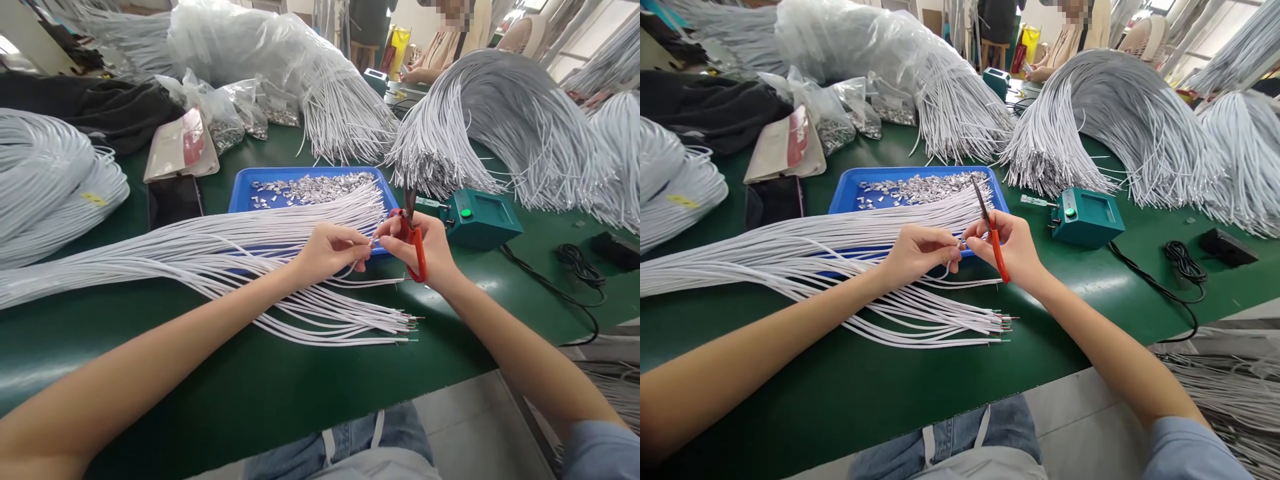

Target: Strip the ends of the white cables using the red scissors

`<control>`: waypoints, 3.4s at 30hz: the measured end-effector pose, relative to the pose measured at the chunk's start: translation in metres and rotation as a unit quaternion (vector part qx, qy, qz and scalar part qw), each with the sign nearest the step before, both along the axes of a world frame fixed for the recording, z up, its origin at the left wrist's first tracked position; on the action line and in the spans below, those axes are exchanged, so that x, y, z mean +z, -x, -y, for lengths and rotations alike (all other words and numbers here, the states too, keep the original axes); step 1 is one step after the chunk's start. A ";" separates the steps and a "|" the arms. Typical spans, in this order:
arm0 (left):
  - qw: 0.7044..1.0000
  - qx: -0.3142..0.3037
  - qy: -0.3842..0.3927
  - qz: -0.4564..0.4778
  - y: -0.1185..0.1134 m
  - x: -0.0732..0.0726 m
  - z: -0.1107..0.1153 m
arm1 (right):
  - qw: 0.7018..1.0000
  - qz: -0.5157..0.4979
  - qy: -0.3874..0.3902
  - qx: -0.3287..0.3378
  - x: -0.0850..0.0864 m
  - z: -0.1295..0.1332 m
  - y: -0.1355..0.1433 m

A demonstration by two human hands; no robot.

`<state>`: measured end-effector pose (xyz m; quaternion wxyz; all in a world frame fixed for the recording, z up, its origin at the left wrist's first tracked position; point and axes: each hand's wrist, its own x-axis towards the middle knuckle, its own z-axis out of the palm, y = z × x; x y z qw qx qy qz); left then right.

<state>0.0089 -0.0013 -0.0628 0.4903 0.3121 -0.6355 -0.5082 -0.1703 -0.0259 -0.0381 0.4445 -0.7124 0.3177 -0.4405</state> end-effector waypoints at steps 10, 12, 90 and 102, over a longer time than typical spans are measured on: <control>1.000 -0.002 0.018 0.013 0.001 -0.002 0.002 | 0.999 -0.006 0.032 -0.008 -0.003 -0.003 0.000; 1.000 0.001 0.017 0.012 0.002 -0.002 0.001 | 0.999 -0.006 0.037 -0.012 -0.003 -0.004 0.000; 0.758 -0.092 0.181 0.620 0.018 0.027 -0.042 | 0.953 -0.129 0.070 -0.264 -0.029 0.044 0.012; 0.611 0.054 0.035 0.789 -0.035 0.066 -0.010 | 0.961 -0.106 0.054 -0.250 -0.031 0.041 0.009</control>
